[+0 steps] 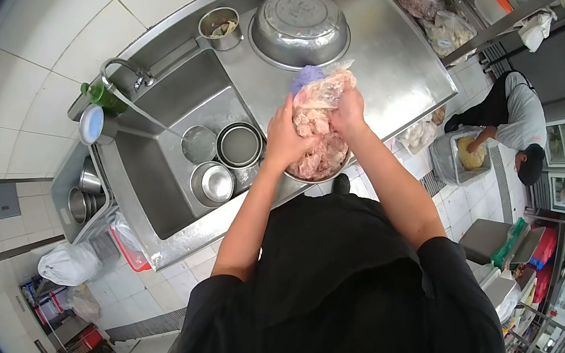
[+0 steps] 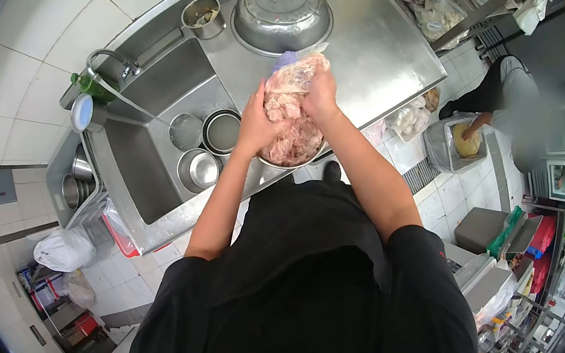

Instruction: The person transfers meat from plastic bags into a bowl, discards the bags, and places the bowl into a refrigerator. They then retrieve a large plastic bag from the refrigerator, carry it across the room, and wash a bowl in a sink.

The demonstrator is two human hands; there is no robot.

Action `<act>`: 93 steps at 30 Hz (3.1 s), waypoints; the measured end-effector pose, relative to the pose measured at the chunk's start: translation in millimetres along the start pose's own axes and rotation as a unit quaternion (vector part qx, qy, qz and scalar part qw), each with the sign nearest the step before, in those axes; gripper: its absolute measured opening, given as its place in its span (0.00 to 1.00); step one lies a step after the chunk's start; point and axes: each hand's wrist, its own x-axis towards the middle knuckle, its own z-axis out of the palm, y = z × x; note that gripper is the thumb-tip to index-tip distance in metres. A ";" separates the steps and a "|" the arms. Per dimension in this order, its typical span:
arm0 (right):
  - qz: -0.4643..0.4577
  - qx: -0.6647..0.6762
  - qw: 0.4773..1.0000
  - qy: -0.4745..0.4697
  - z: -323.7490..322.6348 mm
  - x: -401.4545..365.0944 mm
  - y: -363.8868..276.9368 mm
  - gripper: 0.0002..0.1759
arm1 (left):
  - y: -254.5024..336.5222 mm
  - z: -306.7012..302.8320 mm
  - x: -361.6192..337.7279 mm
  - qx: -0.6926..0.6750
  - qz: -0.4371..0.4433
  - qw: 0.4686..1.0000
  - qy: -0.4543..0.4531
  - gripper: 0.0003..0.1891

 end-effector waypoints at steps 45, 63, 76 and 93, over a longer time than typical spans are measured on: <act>0.000 -0.113 0.968 -0.222 -11.4 -24.9 -28.3 0.14 | 13.1 -12.6 27.2 -0.315 -0.052 0.947 -0.035 0.11; -0.153 0.081 0.969 -0.176 -98.9 -58.8 -101.6 0.24 | 28.2 -9.6 -2.0 -0.022 0.088 0.996 0.028 0.13; -0.540 0.204 0.785 0.227 -497.7 -316.9 -202.0 0.18 | 34.5 7.1 27.0 -0.005 0.007 0.956 -0.294 0.35; -0.142 -0.430 0.875 -0.171 -157.1 1.6 -85.1 0.24 | 48.0 12.0 -66.3 0.200 0.034 0.978 0.042 0.51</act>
